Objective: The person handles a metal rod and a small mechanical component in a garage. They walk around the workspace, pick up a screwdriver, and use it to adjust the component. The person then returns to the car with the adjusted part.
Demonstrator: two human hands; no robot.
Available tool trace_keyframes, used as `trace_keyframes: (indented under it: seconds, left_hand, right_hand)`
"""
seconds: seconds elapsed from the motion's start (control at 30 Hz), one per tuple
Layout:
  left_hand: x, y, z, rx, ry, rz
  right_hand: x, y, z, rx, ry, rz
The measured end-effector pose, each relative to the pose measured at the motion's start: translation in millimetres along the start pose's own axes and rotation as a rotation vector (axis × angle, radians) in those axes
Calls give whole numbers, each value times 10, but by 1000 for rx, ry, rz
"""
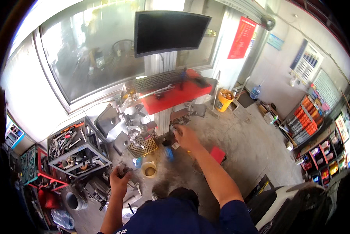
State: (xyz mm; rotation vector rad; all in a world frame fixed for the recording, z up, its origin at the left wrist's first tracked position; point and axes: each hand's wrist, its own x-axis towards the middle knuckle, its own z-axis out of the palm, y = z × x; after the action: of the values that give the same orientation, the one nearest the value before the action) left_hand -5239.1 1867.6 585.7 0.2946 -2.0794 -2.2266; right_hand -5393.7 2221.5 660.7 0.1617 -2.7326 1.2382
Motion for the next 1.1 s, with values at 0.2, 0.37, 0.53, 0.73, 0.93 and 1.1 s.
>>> trace_keyframes:
  seconds: [0.2,0.37,0.53,0.73,0.93,1.1]
  left_hand:
    - [215,193,353,-120,177,31]
    - [52,449,576,-79,490,-6]
    - [-6,557,856,-55,680,-79]
    - [-581,612,1126,-134,888,-34]
    - [-1359,588,1028,-215,997,48]
    - [-2308,564,643,-289,1074,165]
  right_hand:
    - [1948,740,300,-321,128,-517]
    - [2714,631,448,-475,-64,-751]
    - [2866,965,412,-397,-36,-779]
    - [2745,941,578,-239,-88,-704]
    - [1615,50,948,681,-657,-342]
    - [-292,-1327,1302,749,-1361,-413]
